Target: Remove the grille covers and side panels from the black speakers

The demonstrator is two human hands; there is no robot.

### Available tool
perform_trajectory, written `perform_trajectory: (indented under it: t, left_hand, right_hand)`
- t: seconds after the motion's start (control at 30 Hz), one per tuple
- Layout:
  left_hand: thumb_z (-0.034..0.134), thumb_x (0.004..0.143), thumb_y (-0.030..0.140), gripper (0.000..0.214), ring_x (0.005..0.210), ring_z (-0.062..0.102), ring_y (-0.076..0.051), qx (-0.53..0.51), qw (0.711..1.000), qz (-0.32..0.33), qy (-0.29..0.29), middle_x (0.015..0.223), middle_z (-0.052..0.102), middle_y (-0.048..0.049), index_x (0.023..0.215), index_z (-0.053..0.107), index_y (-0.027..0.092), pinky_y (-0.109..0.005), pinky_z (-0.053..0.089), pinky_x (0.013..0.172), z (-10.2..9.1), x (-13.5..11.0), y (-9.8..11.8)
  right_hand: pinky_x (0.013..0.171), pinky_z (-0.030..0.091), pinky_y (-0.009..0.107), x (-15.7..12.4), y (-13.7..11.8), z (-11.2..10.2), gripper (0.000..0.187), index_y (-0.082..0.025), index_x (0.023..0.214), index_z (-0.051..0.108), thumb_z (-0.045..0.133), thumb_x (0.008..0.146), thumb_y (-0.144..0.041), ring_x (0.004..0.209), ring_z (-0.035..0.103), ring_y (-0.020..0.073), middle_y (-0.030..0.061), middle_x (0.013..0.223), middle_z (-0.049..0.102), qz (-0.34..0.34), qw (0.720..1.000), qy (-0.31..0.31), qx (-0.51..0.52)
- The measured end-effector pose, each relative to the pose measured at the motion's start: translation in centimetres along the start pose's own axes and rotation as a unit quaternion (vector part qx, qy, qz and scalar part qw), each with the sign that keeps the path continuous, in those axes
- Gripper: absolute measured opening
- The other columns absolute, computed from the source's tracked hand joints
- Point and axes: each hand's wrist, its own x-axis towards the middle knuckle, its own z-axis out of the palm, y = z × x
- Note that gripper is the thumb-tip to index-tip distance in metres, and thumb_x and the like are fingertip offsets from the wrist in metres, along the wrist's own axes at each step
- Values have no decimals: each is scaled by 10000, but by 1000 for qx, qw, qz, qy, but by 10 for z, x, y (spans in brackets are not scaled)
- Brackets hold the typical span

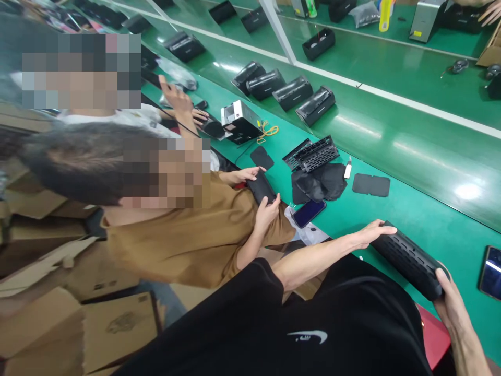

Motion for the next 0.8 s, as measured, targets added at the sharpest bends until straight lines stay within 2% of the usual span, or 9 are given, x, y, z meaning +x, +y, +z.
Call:
perform_trajectory:
  t: [0.13, 0.23, 0.3, 0.4, 0.47, 0.57, 0.63, 0.7, 0.8]
  left_hand:
    - [685, 819, 625, 426, 1017, 753, -165, -70, 993, -72, -61, 924, 771, 90, 1028, 751, 260, -269, 552, 765, 8, -2, -1]
    - [690, 780, 681, 461, 950, 764, -174, -75, 987, -124, -64, 857, 763, 88, 968, 748, 263, -274, 556, 715, 10, -7, -2]
    - [681, 760, 727, 528, 897, 769, -170, -63, 985, -140, -74, 844, 753, 86, 1010, 741, 266, -272, 544, 678, 8, -11, -3]
    - [654, 759, 770, 622, 830, 766, -147, -32, 987, -117, -105, 823, 733, 95, 1125, 728, 272, -266, 525, 656, 2, -15, -4]
    - [671, 755, 751, 609, 822, 764, -130, 12, 993, -83, -85, 809, 723, 103, 1139, 730, 281, -255, 523, 666, 0, -15, -6]
    - [707, 790, 653, 506, 939, 762, -104, 32, 998, -29, -45, 934, 746, 97, 1137, 721, 287, -216, 529, 716, -1, -13, -6]
    - [696, 822, 613, 487, 1039, 739, -93, 7, 998, -15, -58, 1034, 746, 86, 1158, 697, 261, -195, 526, 748, -1, -13, -3]
    - [620, 874, 618, 519, 1039, 712, -79, 2, 996, -27, -82, 1003, 729, 77, 1158, 663, 186, -184, 515, 742, -2, -13, 1]
    - [399, 968, 619, 592, 931, 677, -56, 30, 994, -61, -88, 842, 653, 82, 1126, 610, 89, -166, 505, 680, -3, -13, 9]
  right_hand:
    - [787, 564, 328, 9, 18, 8, 688, -218, 1176, 687, 926, 625, -554, 909, 675, 230, 31, 1048, 731, -33, 997, 71, 21]
    - [683, 560, 324, 17, 26, 6, 590, -189, 1025, 703, 913, 614, -556, 790, 661, 221, 36, 934, 722, -9, 997, 76, 18]
    - [644, 556, 325, 19, 29, 1, 561, -178, 970, 706, 910, 607, -554, 755, 656, 223, 46, 897, 719, 11, 998, 68, 15]
    - [641, 565, 340, 18, 30, -4, 565, -180, 976, 715, 908, 604, -559, 764, 662, 232, 50, 917, 726, 22, 998, 62, 10]
    - [660, 569, 329, 16, 29, -6, 581, -194, 989, 718, 912, 594, -574, 791, 662, 224, 36, 940, 727, 18, 998, 64, 12]
    - [702, 567, 280, 13, 28, -5, 608, -222, 1008, 719, 922, 571, -593, 855, 655, 197, 6, 981, 722, 7, 997, 71, 19]
    - [716, 574, 278, 11, 26, -4, 611, -220, 1015, 720, 916, 589, -613, 885, 656, 203, 12, 999, 719, 9, 997, 70, 16]
    - [731, 592, 308, 7, 23, -5, 613, -218, 1054, 722, 900, 636, -629, 926, 665, 227, 32, 1038, 721, 19, 998, 60, 6]
    - [782, 623, 401, -4, 15, -5, 682, -266, 1208, 689, 920, 651, -585, 1030, 679, 281, 42, 1170, 711, 39, 999, 5, -8]
